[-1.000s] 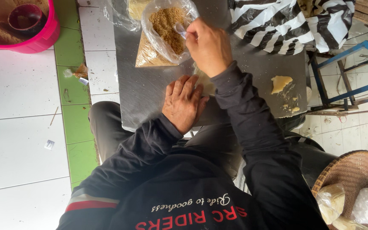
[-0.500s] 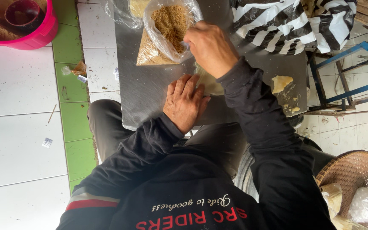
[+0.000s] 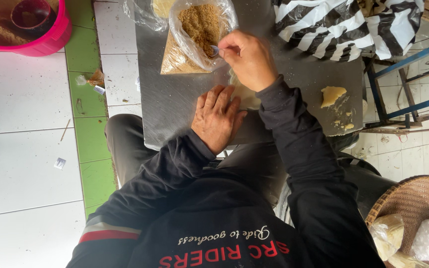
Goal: The person folds thin sheets of dough into triangular shapes on a metal table. They repeatedly pick up a sheet, fold it, and place it into a growing stack. A bag of granular filling and a basket of wrapped items are visible nearby.
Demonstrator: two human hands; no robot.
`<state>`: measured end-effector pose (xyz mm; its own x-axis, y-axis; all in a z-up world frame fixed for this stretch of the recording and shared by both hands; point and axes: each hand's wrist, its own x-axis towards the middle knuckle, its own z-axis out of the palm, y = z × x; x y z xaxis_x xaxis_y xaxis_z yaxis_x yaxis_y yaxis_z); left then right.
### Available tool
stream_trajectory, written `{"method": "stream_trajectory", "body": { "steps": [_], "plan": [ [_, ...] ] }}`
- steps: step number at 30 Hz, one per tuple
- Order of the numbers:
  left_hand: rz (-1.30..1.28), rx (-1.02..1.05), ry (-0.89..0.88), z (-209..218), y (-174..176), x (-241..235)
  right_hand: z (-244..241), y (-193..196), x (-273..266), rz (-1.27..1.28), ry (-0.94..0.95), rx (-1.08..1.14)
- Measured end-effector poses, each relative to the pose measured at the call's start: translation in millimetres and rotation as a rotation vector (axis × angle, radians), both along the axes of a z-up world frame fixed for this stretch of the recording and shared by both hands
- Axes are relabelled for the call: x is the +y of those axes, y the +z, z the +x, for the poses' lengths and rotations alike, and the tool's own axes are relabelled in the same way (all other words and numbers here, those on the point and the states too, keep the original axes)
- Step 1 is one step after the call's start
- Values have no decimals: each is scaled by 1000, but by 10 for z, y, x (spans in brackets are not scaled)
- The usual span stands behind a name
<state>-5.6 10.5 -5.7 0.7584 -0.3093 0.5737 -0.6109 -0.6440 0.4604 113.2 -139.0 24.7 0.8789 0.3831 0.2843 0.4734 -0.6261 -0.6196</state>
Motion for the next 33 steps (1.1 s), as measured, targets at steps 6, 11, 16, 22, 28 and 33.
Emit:
{"method": "stream_trajectory", "body": {
  "steps": [6,11,16,22,28,33],
  "plan": [
    [16,8,-3,-1,5,3,-22,-98,29,70,-47,22],
    [3,4,16,-8,21,-2,-11,-150,-13,109,-47,-78],
    [-25,10,46,-17,48,3,-65,-185,-120,199,1,-89],
    [-51,42,35,-14,38,33,-393,-112,-483,353,-67,67],
    [-30,55,12,-14,47,34,-865,59,-820,270,-203,252],
    [-17,65,-26,-9,46,39,-1027,133,-832,91,-145,114]
  ]
}}
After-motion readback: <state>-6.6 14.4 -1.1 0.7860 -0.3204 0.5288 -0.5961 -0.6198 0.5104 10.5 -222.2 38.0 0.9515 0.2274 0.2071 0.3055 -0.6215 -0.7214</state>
